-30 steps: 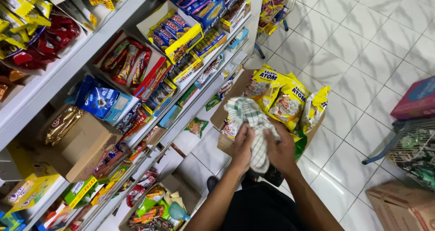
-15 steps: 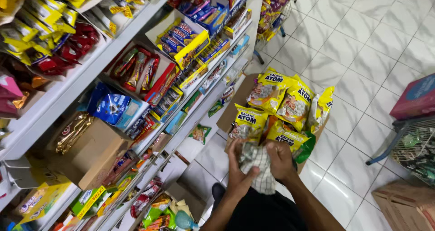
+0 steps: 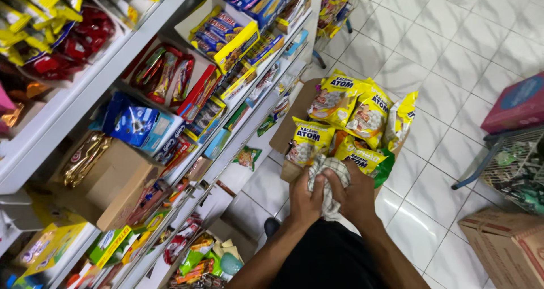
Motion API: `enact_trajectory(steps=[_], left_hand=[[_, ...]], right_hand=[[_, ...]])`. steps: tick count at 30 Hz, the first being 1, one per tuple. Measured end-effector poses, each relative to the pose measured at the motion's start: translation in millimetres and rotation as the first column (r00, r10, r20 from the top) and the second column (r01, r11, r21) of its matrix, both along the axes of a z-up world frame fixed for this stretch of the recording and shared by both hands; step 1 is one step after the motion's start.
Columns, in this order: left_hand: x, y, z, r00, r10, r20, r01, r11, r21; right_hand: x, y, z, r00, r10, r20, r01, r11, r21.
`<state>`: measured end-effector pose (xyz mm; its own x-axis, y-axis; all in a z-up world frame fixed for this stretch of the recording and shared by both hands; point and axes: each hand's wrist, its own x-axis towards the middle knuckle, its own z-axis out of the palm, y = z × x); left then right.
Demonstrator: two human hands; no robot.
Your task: The person scans bags of snacks using a handheld barcode scanner and places them into a cardboard box.
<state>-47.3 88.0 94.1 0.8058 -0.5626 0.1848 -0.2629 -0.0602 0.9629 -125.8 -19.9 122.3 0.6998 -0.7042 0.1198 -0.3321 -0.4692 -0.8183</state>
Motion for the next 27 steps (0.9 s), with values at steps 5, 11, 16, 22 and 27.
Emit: enact_trajectory(steps=[5,11,16,22,27], left_hand=[[-5,21,-21,0.950,-0.266,-0.163,0.255,0.963,-0.083],[-2,32,-71,0.809,-0.413,-0.419,0.362,0.911,-0.199],[-3,30,-63,0.624,-0.454,-0.636,0.261,0.888,-0.378],[39,33,7,0.875,-0.408,-0.260,0.452,0.882,0.137],[43,13,28,0.920,-0.391,0.000,0.391,0.920,0.023]], right_hand=[[-23,-8,-23,0.993,0.105,-0.047,-0.103,0.994,0.032],[-43,-14,-59,0.936,0.240,0.257,-0.348,0.731,0.587],[-49,-15,-74,0.925,0.197,0.325,-0.371,0.654,0.659],[-41,-42,-30,0.984,0.090,-0.156,-0.070,0.990,0.126],[-21,-34,27,0.967,0.152,0.206,-0.109,0.972,-0.208]])
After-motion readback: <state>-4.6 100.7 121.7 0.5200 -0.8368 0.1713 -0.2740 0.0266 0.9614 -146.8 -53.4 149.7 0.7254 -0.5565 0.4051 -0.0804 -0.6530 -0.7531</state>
